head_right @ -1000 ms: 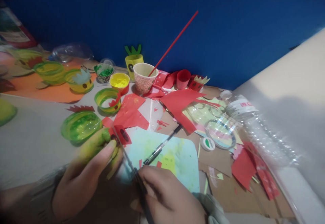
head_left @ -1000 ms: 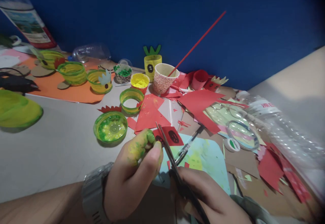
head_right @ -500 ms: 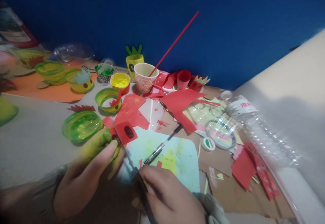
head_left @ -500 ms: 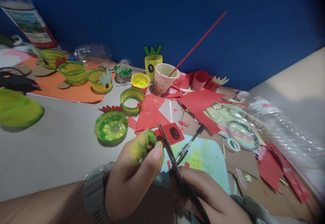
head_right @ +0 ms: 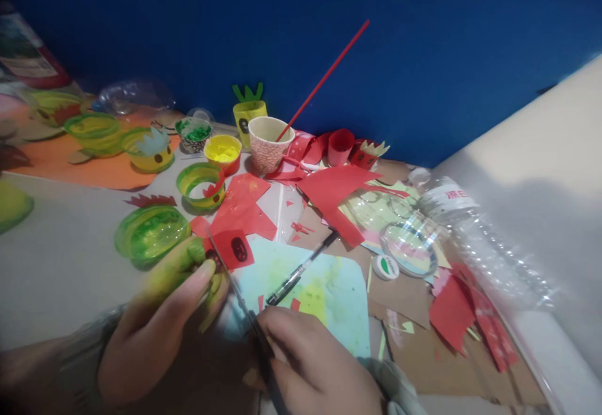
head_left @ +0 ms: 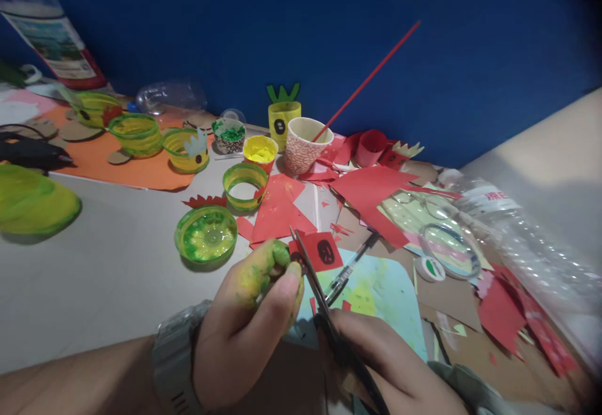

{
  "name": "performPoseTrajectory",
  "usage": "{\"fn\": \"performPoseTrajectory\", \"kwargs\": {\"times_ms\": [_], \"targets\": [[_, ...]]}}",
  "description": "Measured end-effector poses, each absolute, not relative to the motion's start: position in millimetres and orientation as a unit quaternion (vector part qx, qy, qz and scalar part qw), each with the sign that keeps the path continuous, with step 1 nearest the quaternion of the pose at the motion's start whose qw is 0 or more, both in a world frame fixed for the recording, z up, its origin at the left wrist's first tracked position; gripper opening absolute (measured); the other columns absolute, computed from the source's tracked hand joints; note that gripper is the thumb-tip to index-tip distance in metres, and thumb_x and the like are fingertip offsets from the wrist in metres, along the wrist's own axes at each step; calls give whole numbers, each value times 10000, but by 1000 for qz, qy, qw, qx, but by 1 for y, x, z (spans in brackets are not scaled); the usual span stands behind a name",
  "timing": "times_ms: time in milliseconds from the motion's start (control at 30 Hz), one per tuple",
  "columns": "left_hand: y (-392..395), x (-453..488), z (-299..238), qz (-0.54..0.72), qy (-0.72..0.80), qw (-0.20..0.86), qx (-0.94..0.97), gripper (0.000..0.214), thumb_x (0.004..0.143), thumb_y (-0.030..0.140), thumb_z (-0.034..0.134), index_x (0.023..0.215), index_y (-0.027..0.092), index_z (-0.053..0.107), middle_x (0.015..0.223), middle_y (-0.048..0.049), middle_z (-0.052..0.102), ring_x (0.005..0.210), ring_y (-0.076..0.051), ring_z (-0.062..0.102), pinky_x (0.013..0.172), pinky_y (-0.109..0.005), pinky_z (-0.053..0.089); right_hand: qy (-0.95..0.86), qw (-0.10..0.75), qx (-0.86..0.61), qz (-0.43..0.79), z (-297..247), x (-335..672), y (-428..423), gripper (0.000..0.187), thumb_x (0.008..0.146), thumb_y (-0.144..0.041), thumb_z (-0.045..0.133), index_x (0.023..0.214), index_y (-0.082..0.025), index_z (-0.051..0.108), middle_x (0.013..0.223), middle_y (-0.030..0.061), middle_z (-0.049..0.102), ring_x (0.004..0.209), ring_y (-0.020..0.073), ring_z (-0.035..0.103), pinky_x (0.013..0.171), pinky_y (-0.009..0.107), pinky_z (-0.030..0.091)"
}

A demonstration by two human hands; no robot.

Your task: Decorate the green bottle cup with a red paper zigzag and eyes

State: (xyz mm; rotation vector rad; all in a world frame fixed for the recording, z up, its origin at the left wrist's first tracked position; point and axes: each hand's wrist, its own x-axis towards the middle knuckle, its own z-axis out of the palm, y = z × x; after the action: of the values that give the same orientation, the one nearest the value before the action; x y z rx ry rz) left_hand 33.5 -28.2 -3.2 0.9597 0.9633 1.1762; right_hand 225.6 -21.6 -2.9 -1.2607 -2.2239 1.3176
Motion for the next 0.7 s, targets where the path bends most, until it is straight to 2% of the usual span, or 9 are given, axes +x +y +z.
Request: {"fn": "performPoseTrajectory", "kwargs": {"times_ms": [200,333,500,700], "targets": [[-29,33,-6,521,396,623,429,300,1003,305,386,724,198,377,600,31,365,550,-122,349,510,-247,314,-766,127,-430,459,4,224,-19,255,890,-380,457,706,-231,552,683,4,610,659,176,615,614,244,496],[-31,33,-6,520,403,612,440,298,1008,280,373,720,203,367,600,35,350,548,-128,344,502,-261,303,-766,110,-441,454,3,225,-19,205,876,-343,480,716,-233,544,703,4,615,681,178,619,628,244,496],[-30,33,-7,529,394,614,434,293,1014,268,367,728,204,378,606,34,364,541,-128,338,497,-269,297,-775,132,-421,452,-2,226,-20,145,837,-260,474,703,-232,522,677,-5,604,644,169,605,601,234,483],[-30,34,-10,540,385,609,436,294,1016,270,378,730,201,383,607,35,370,540,-122,340,494,-265,295,-779,143,-415,448,-1,225,-19,185,862,-298,471,698,-232,525,667,-6,599,626,164,602,589,227,479]]}}
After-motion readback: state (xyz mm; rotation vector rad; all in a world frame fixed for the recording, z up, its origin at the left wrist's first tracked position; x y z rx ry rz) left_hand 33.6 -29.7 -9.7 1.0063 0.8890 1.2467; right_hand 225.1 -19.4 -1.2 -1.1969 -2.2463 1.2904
